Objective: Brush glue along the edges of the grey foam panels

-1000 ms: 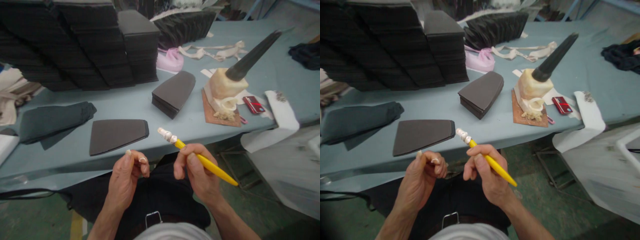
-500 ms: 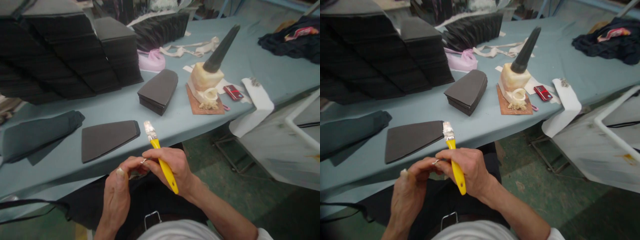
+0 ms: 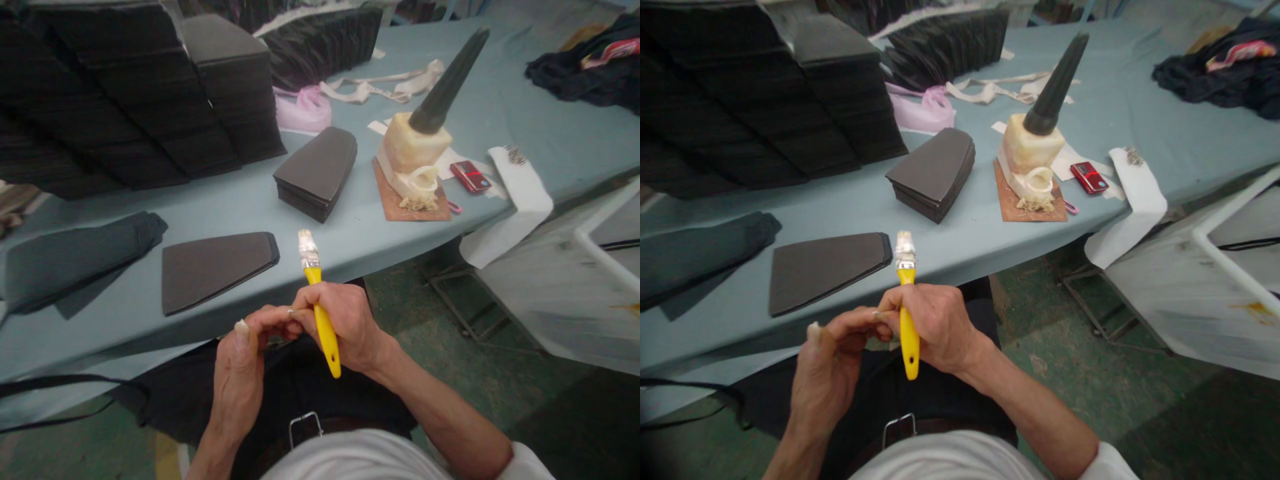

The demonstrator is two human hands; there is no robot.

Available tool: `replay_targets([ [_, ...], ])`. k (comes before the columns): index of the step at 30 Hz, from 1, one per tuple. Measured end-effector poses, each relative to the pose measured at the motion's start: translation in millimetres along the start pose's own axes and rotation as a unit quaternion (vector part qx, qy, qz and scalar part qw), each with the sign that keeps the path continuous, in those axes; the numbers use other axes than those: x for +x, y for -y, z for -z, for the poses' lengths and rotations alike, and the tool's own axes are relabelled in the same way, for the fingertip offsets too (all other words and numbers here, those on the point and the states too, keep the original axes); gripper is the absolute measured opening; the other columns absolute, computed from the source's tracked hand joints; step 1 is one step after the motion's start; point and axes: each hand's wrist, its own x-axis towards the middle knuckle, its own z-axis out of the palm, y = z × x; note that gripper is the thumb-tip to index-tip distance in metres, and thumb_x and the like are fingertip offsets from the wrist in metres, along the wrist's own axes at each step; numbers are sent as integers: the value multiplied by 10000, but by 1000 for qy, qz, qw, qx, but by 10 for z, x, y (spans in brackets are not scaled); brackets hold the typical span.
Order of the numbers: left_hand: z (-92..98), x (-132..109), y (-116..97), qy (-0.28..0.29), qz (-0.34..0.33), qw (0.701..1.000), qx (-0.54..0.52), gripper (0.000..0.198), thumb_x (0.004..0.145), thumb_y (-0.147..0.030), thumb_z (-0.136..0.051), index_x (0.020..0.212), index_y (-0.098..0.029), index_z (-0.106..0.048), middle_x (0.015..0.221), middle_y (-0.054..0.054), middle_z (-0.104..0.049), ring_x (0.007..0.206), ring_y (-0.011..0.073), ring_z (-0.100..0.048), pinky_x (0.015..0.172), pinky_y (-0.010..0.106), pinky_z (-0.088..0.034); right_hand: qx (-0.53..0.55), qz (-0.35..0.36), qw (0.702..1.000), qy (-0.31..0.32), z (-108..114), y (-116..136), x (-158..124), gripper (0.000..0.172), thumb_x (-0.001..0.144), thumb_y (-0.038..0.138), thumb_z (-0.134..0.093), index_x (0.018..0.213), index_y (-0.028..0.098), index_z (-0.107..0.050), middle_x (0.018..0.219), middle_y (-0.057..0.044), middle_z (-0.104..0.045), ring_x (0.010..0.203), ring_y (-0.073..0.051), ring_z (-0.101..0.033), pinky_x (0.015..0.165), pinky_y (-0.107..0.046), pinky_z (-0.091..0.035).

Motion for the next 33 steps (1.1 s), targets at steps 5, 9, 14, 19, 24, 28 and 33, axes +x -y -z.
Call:
replay_targets([
  [5,-134,8,-112,5,38,995,-92,654,893,-806,-654,891,-186,-862,747,78,-752,702,198,-659,689,317,-579,94,-75,992,-46,-56,-9,-111,258,1099,421,-525,897,264,-554,592,75,-577,504,-106,-521,558,-243,-411],
  [9,-132,31,-143,30,83,981,-174,522,878,-703,-763,918,-190,-852,768,51,-745,688,163,-663,660,265,-575,63,-41,993,-88,-7,15,-160,199,1087,351,-551,912,267,-596,560,84,-573,481,-107,-522,573,-256,-420],
  [14,-31,34,-66,124,178,935,-281,498,814,-641,-864,1026,-193,-813,835,31,-730,718,145,-678,680,241,-580,19,39,999,-29,37,106,-75,172,1066,242,-597,924,252,-693,701,27,-774,579,-114,-665,644,-266,-458],
  [19,87,6,-9,138,224,900,-348,589,752,-691,-892,995,-175,-745,864,25,-704,697,143,-667,644,238,-563,-11,46,999,28,-9,223,50,366,1093,347,-608,749,232,-656,651,35,-772,537,-103,-679,625,-266,-456],
  [24,178,-7,31,137,234,879,-391,578,755,-679,-893,995,-172,-751,835,29,-709,655,138,-647,629,236,-557,-26,97,995,-18,-94,252,138,241,1078,317,-648,859,219,-669,642,64,-759,525,-84,-659,609,-248,-455],
  [28,182,2,70,126,237,887,-376,546,760,-643,-904,1007,-171,-785,799,45,-706,662,155,-638,630,252,-556,-59,125,990,-18,-172,246,215,224,1107,290,-579,969,177,-715,710,32,-778,590,-101,-692,617,-259,-475],
  [33,140,13,33,86,194,920,-328,393,809,-556,-889,850,-172,-815,744,44,-695,664,147,-607,653,254,-554,-140,140,980,22,-217,188,297,203,1094,262,-598,1059,142,-758,742,6,-777,635,-132,-703,623,-293,-480],
])
